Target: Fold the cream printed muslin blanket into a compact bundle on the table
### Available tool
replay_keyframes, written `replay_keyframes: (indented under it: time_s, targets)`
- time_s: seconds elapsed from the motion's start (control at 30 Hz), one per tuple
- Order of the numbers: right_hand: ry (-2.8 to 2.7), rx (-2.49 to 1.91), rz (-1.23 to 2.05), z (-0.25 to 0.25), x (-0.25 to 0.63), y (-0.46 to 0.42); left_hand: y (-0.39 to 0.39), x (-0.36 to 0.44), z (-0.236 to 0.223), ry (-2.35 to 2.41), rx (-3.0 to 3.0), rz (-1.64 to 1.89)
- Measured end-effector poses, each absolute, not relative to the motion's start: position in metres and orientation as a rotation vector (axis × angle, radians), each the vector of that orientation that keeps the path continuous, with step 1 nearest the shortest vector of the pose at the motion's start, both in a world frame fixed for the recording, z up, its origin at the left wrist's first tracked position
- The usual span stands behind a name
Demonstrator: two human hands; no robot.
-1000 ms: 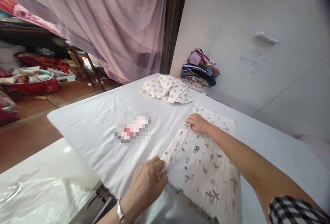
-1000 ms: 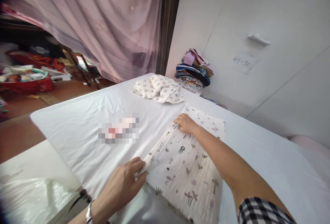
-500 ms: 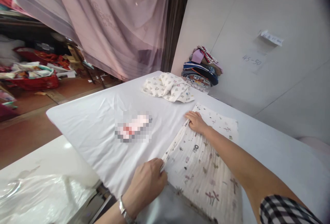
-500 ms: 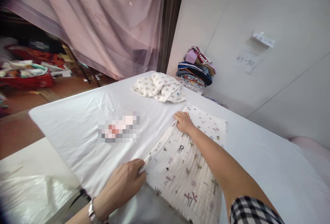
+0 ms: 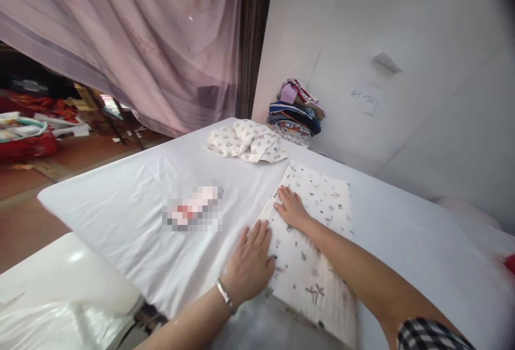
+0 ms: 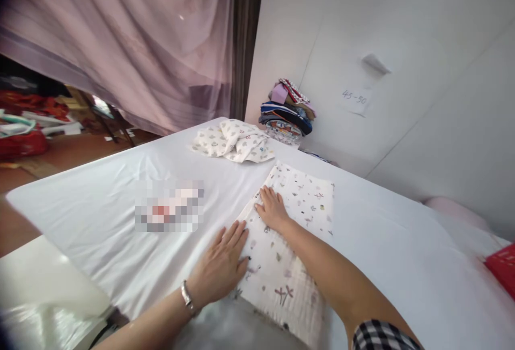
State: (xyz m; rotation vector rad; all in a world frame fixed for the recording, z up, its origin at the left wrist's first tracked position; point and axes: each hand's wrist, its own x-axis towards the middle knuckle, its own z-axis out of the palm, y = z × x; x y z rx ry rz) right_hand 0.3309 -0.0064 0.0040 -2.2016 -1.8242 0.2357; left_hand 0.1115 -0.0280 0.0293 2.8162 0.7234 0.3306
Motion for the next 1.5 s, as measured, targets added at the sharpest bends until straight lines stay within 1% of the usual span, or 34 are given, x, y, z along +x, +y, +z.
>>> replay_keyframes:
  time_s: [0.1,0.2,0.3,0.4,0.53,0.67,0.77,0.87,1.1,1.2,1.37,1.5]
  targets:
    - [-1.796,-2.223,0.276,0.017,0.348,-0.014,-0.024,0.112,0.019,0.772,2.812,0.269]
    - [-1.731,-2.353,0.169,0.027,0.387,-0.033,-0.022,0.110,0.017,0.798,2.809,0.218]
    - [-1.532,-2.610,0.101,0.025,0.433,-0.057,-0.022,0.109,0.018,0.817,2.815,0.181]
    - [-1.287,-2.783,0.202,0.013,0.467,-0.076,-0.022,0.111,0.014,0.810,2.841,0.178]
    - [-1.191,-2.782,0.296,0.007,0.480,-0.081,-0.019,0.113,0.011,0.820,2.886,0.177]
    - [-1.156,-2.697,0.386,0.019,0.478,-0.083,-0.021,0.116,0.015,0.852,2.911,0.133]
    - [-1.132,-2.634,0.392,0.027,0.465,-0.099,-0.023,0.118,0.020,0.862,2.917,0.098]
    - [-1.151,-2.542,0.408,0.027,0.432,-0.133,-0.024,0.120,0.022,0.851,2.917,0.089]
    - [-1.218,-2.095,0.425,0.012,0.333,-0.238,-0.020,0.122,0.020,0.797,2.874,0.118]
    - [-1.203,-2.021,0.326,0.010,0.306,-0.270,-0.021,0.122,0.023,0.759,2.845,0.207]
    - [-1.434,-2.089,0.036,0.012,0.272,-0.288,-0.032,0.108,0.033,0.542,2.832,0.459]
    - [-1.502,-2.182,-0.190,0.011,0.261,-0.281,-0.035,0.091,0.032,0.331,2.890,0.404]
